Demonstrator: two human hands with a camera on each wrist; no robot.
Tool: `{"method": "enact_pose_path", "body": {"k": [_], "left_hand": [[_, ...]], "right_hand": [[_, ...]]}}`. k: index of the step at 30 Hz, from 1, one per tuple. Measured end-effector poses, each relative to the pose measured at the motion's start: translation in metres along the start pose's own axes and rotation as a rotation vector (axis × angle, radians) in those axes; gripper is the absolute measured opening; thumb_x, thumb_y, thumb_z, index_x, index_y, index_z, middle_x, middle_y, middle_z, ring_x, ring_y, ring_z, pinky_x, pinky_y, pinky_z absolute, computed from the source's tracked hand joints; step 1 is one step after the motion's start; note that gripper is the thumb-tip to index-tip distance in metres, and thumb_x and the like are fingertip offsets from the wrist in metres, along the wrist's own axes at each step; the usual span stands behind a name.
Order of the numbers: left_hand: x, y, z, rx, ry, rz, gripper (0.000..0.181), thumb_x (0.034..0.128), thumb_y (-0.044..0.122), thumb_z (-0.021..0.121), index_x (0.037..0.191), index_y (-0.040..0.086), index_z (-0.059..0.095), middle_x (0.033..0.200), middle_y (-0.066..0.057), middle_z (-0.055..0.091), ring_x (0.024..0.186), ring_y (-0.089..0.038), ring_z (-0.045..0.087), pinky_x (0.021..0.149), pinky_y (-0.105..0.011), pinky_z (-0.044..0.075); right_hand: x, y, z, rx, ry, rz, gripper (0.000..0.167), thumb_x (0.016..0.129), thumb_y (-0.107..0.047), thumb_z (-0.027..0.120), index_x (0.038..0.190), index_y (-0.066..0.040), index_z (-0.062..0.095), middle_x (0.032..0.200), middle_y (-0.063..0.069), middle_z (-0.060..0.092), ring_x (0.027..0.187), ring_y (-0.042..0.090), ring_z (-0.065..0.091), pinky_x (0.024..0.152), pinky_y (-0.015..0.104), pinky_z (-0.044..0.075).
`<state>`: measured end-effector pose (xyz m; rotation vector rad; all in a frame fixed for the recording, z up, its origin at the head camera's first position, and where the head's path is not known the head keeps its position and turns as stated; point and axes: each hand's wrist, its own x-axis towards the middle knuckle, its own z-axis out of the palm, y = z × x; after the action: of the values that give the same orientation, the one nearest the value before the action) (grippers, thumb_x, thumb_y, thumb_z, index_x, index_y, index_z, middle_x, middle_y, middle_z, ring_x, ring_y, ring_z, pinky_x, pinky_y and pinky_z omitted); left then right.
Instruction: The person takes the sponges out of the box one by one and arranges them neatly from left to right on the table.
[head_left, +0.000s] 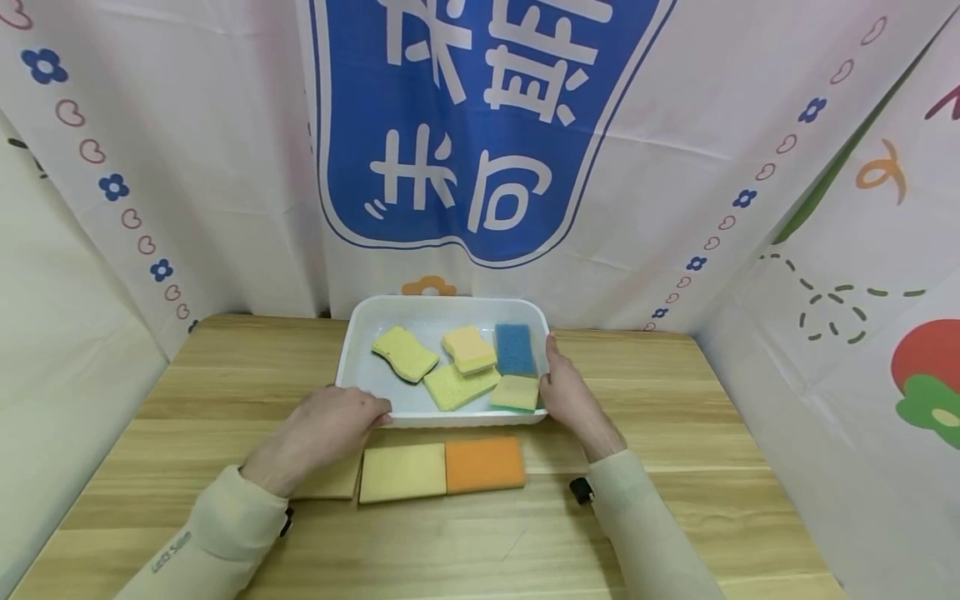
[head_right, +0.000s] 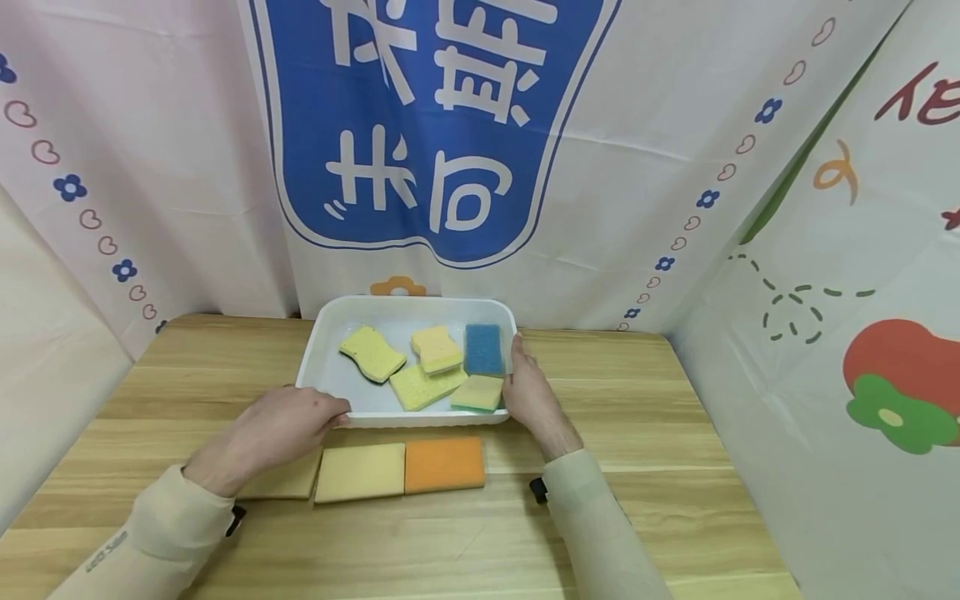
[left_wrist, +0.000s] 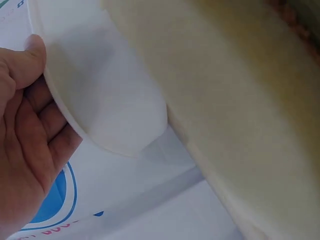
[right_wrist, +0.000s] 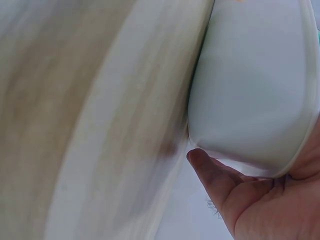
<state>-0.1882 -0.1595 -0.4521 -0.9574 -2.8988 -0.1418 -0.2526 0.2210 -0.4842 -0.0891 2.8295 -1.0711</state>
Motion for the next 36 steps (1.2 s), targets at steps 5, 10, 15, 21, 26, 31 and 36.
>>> {"method": "enact_pose_path", "body": {"k": [5, 10, 15, 21, 26, 31, 36], "left_hand": [[0.002, 0.002, 0.003, 0.023, 0.000, -0.024, 0.028, 0.1109, 0.025, 0.083, 0.085, 0.021, 0.071, 0.081, 0.004, 0.080, 0.072, -0.020, 0.076, 0.058, -0.042, 0.061], [0.002, 0.003, 0.003, 0.034, -0.037, -0.047, 0.022, 0.1111, 0.023, 0.082, 0.090, 0.020, 0.076, 0.085, 0.003, 0.083, 0.075, -0.021, 0.078, 0.060, -0.044, 0.063], [0.002, 0.006, 0.001, 0.038, -0.069, -0.064, 0.018, 0.1117, 0.022, 0.080, 0.094, 0.018, 0.079, 0.088, 0.001, 0.084, 0.077, -0.021, 0.079, 0.062, -0.045, 0.065], [0.004, 0.006, 0.002, 0.053, -0.063, -0.059, 0.015, 0.1119, 0.022, 0.080, 0.097, 0.018, 0.081, 0.089, 0.001, 0.086, 0.078, -0.022, 0.080, 0.062, -0.045, 0.066], [0.005, 0.006, 0.002, 0.052, -0.067, -0.064, 0.014, 0.1125, 0.021, 0.078, 0.099, 0.018, 0.082, 0.089, 0.000, 0.085, 0.076, -0.021, 0.078, 0.059, -0.045, 0.065], [0.005, 0.006, 0.003, 0.047, -0.071, -0.070, 0.013, 0.1126, 0.020, 0.078, 0.101, 0.017, 0.083, 0.089, -0.001, 0.084, 0.075, -0.018, 0.075, 0.060, -0.043, 0.064], [0.004, 0.006, 0.003, 0.047, -0.062, -0.069, 0.013, 0.1124, 0.019, 0.078, 0.100, 0.016, 0.083, 0.087, -0.001, 0.083, 0.073, -0.014, 0.071, 0.059, -0.042, 0.063]], "right_hand": [[0.000, 0.000, -0.001, 0.003, 0.020, -0.015, 0.075, 0.120, -0.002, 0.039, 0.187, -0.001, 0.006, 0.188, 0.035, 0.032, 0.157, 0.044, 0.059, 0.109, 0.056, 0.063], [0.000, 0.001, -0.002, -0.044, 0.082, -0.063, 0.072, 0.119, -0.005, 0.046, 0.186, -0.001, 0.020, 0.187, 0.033, 0.035, 0.162, 0.049, 0.057, 0.123, 0.064, 0.060], [-0.002, -0.004, -0.008, -0.142, 0.141, -0.165, 0.064, 0.119, -0.008, 0.054, 0.181, -0.005, 0.039, 0.187, 0.025, 0.041, 0.169, 0.048, 0.050, 0.132, 0.068, 0.053], [-0.011, -0.015, -0.024, -0.209, 0.060, -0.370, 0.051, 0.121, -0.013, 0.061, 0.171, -0.007, 0.058, 0.184, 0.018, 0.051, 0.172, 0.044, 0.049, 0.140, 0.066, 0.045], [-0.021, -0.021, -0.035, -0.191, -0.215, -0.420, 0.055, 0.121, -0.033, 0.068, 0.172, -0.014, 0.059, 0.182, 0.011, 0.056, 0.174, 0.040, 0.047, 0.143, 0.064, 0.040], [-0.025, -0.019, -0.038, -0.271, -0.357, -0.408, 0.078, 0.105, -0.040, 0.091, 0.172, -0.017, 0.059, 0.183, 0.011, 0.054, 0.174, 0.039, 0.048, 0.144, 0.062, 0.041], [-0.024, -0.018, -0.038, -0.304, -0.383, -0.432, 0.068, 0.106, -0.020, 0.090, 0.168, -0.015, 0.064, 0.177, 0.010, 0.061, 0.168, 0.036, 0.056, 0.141, 0.058, 0.046]]}}
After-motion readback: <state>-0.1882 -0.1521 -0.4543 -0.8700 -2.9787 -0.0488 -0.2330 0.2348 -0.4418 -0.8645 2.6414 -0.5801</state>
